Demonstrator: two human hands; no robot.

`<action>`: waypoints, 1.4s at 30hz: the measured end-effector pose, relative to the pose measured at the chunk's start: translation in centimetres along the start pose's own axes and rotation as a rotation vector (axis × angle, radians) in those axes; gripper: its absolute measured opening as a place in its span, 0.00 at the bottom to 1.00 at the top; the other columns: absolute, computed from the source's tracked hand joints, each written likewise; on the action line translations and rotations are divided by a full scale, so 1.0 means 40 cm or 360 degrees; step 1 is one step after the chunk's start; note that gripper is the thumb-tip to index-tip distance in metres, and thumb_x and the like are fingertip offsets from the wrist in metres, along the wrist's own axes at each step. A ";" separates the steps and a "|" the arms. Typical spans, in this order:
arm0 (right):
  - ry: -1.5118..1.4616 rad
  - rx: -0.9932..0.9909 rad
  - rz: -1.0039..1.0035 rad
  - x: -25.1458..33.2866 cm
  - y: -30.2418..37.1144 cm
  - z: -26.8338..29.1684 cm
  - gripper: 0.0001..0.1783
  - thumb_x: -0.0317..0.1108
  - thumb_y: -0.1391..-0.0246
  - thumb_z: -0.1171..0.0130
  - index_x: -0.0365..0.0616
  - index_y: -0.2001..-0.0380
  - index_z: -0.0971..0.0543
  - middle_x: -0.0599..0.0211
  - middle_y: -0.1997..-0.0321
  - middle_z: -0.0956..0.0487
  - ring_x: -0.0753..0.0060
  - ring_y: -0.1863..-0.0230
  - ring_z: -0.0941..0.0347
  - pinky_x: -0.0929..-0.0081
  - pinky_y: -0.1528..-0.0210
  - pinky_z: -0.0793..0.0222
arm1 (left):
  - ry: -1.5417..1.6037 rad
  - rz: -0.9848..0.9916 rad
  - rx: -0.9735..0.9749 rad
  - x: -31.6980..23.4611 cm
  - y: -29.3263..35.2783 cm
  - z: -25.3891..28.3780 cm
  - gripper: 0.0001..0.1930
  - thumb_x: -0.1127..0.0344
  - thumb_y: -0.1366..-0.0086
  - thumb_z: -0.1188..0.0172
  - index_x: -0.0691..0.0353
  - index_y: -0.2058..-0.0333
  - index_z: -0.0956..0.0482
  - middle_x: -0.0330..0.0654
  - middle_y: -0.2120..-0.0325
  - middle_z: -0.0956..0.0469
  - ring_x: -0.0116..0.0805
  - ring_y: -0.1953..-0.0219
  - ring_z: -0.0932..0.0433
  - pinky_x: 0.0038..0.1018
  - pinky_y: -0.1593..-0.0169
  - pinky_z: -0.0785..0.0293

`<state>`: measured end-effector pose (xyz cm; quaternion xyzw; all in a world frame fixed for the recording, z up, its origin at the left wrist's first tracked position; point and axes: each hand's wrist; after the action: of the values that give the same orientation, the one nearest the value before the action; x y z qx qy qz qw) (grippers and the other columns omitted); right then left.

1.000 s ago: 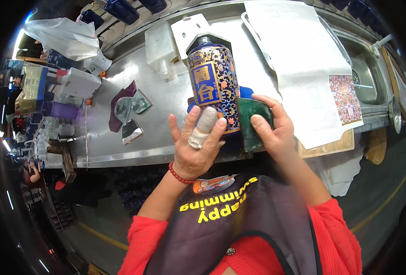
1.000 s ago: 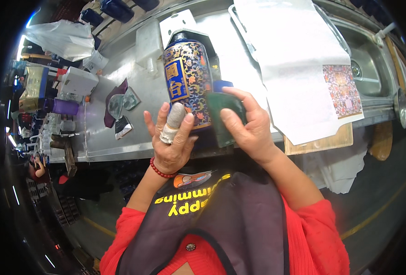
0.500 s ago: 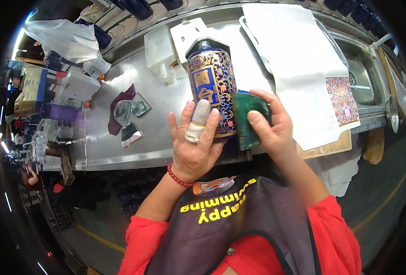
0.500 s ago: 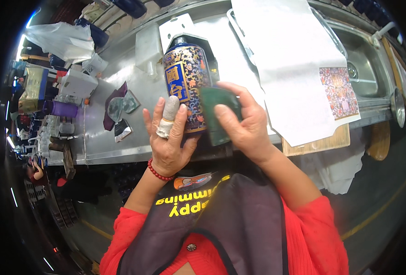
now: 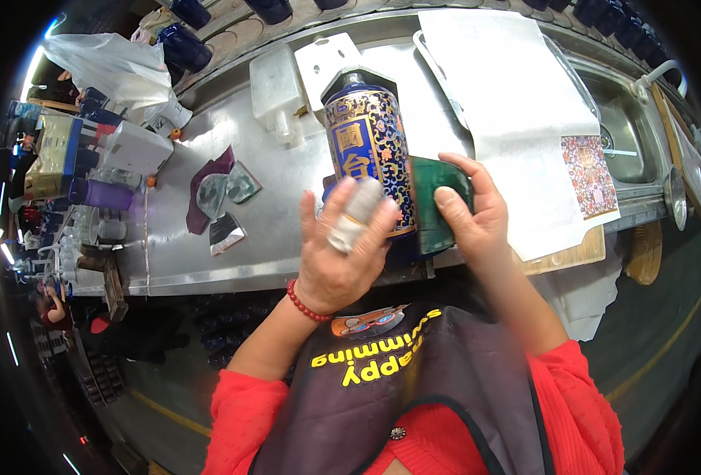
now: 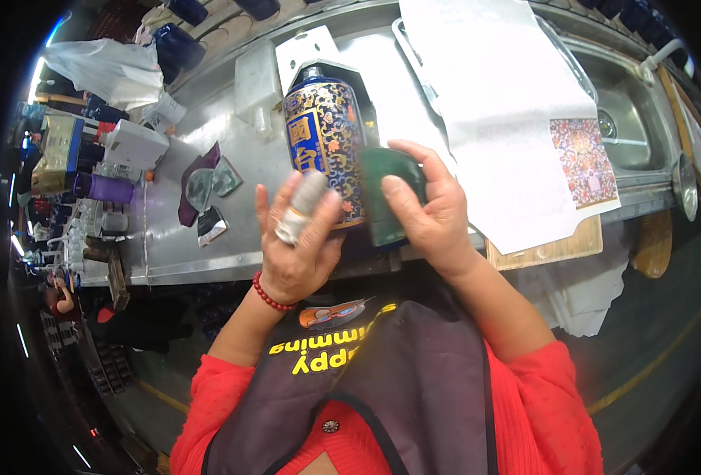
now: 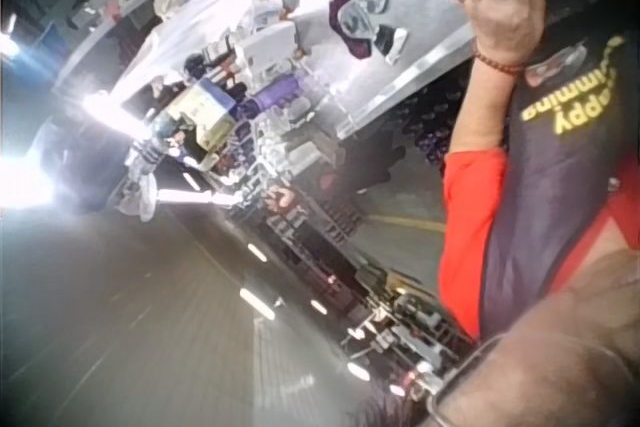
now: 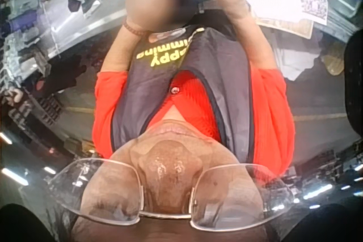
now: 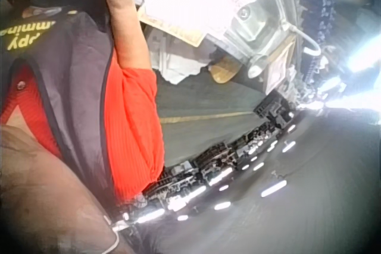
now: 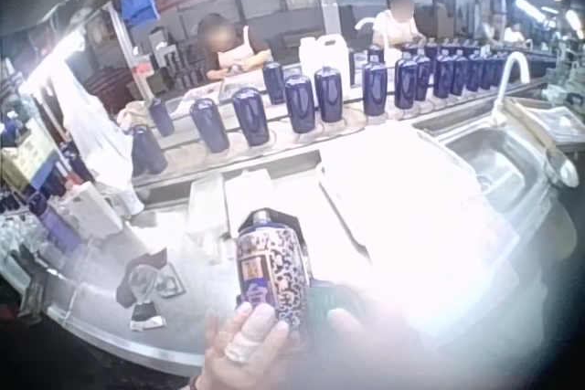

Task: The person applies decorative stickers to a blue cylindrical container, smoothing each with a green plastic squeegee. They rotate the container to align and press the stickers, then retrieve another container from a nearby rack to continue the process.

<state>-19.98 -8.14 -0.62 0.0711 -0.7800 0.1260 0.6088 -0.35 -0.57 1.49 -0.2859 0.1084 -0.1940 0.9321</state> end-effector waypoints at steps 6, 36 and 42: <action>0.0223 0.0120 0.0140 0.006 -0.019 -0.018 0.21 0.29 0.36 0.42 0.36 0.41 0.27 0.61 0.53 0.18 0.77 0.54 0.23 0.77 0.51 0.26 | 0.0075 0.0246 0.0048 0.007 0.005 -0.019 0.46 0.59 0.45 0.27 0.67 0.31 0.39 0.56 0.43 0.24 0.58 0.36 0.30 0.58 0.28 0.57; 0.0486 0.0093 0.0139 -0.008 -0.007 0.034 0.21 0.32 0.38 0.40 0.38 0.43 0.27 0.58 0.54 0.19 0.71 0.56 0.22 0.73 0.51 0.27 | 0.0077 0.0175 0.0497 0.037 -0.143 0.008 0.58 0.25 0.41 0.47 0.71 0.28 0.49 0.68 0.33 0.42 0.67 0.28 0.50 0.61 0.29 0.57; 0.0571 0.0071 0.0241 -0.012 -0.008 0.037 0.21 0.32 0.38 0.40 0.38 0.43 0.27 0.57 0.55 0.19 0.70 0.57 0.22 0.73 0.52 0.27 | 0.0154 0.0247 0.0403 0.061 -0.189 0.006 0.57 0.24 0.39 0.50 0.71 0.29 0.48 0.64 0.32 0.42 0.68 0.27 0.51 0.59 0.28 0.61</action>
<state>-21.14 -8.90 -1.37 0.0021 -0.6591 0.1995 0.7251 -0.34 -7.24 5.82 -0.1472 0.1497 -0.1471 0.9666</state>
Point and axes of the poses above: each hand's wrist, its own y-axis away from the middle knuckle, its own z-axis out of the back of the hand, x = y × z
